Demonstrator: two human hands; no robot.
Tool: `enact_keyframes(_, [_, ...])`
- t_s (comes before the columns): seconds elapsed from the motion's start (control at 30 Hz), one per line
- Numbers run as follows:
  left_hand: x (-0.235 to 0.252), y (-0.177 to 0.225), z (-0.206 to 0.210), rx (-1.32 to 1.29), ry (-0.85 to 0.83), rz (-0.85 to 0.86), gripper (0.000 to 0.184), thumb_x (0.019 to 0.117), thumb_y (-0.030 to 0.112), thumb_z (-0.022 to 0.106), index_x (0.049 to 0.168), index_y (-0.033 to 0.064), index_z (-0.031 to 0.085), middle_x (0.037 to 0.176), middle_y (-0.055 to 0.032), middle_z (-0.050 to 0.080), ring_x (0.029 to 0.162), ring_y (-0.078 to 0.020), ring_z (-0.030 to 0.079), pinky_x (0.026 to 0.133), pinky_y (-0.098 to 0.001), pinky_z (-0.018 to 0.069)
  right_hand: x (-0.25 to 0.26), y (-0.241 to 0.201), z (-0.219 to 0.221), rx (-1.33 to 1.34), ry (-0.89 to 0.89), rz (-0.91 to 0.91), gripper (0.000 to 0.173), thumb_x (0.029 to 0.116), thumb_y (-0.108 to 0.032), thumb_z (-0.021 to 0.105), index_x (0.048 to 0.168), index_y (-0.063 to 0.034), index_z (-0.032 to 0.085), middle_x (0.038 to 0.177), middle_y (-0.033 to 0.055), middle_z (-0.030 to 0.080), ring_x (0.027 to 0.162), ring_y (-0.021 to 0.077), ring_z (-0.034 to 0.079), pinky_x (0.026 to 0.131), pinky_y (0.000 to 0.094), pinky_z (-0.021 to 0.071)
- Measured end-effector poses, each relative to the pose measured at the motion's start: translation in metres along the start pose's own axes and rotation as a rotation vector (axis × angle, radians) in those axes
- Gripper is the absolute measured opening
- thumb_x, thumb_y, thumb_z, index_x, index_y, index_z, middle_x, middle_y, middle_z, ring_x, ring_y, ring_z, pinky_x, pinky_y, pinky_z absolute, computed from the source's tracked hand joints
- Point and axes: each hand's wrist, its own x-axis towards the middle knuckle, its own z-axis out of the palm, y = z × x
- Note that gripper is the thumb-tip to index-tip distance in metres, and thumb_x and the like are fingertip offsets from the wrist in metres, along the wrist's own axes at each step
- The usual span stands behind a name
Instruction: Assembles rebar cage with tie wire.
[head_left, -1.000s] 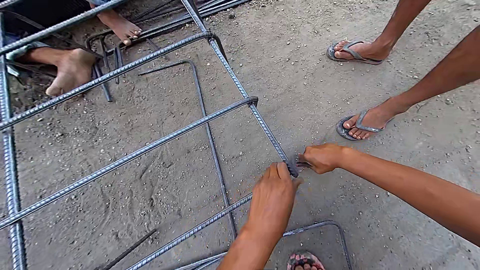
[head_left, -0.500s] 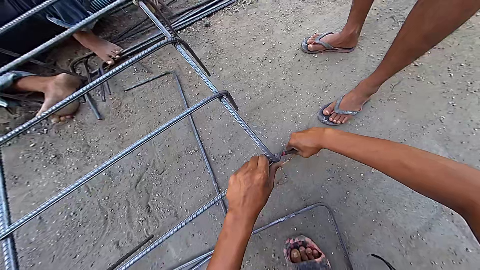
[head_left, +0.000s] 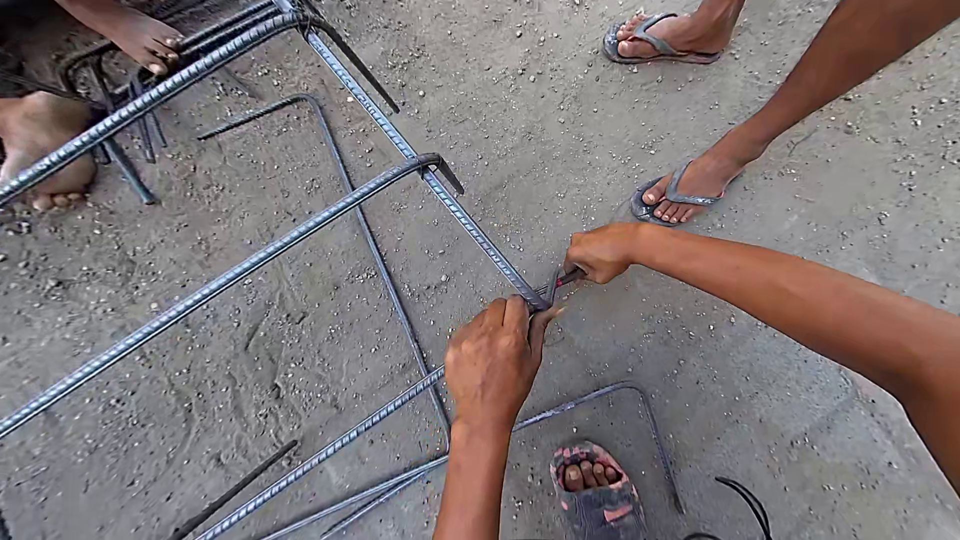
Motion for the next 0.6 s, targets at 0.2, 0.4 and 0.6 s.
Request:
enact_keyframes(0.2, [-0.001, 0.000, 0.016, 0.007, 0.028, -0.034, 0.054, 0.0948, 0.053, 0.057, 0.067, 0.0071, 0.062, 0.058, -0.0074, 0.058, 0.053, -0.0248, 0.064, 0.044, -0.0371, 0.0444, 0.017, 0.016, -0.004, -0.018, -0.043, -0.028, 0.014, 0.0975, -0.016, 0.068, 0.097, -0.0036, 0.073, 0.082, 0.0106, 0.067, 0.080, 0.0256, 0.066, 0.075, 0.0459, 0.0526])
enact_keyframes(0.4, [0.008, 0.014, 0.022, -0.119, 0.009, -0.121, 0.037, 0.0849, 0.040, 0.078, 0.073, 0.0066, 0.067, 0.064, -0.0077, 0.062, 0.057, -0.0246, 0.066, 0.049, -0.0402, 0.0509, -0.008, 0.035, -0.002, -0.062, -0.007, 0.000, 0.003, 0.0892, -0.005, 0.072, 0.091, -0.0037, 0.072, 0.081, 0.0119, 0.066, 0.080, 0.0305, 0.067, 0.073, 0.0530, 0.0541])
enact_keyframes(0.6, [-0.002, -0.019, 0.015, -0.183, -0.129, 0.055, 0.024, 0.0970, 0.032, 0.068, 0.095, 0.0074, 0.069, 0.084, -0.0086, 0.068, 0.075, -0.0239, 0.070, 0.061, -0.0371, 0.0577, -0.004, -0.060, 0.076, 0.569, 0.300, 0.432, 0.016, 0.1014, -0.009, 0.059, 0.110, -0.0009, 0.070, 0.086, 0.0167, 0.069, 0.075, 0.0309, 0.067, 0.072, 0.0545, 0.0554])
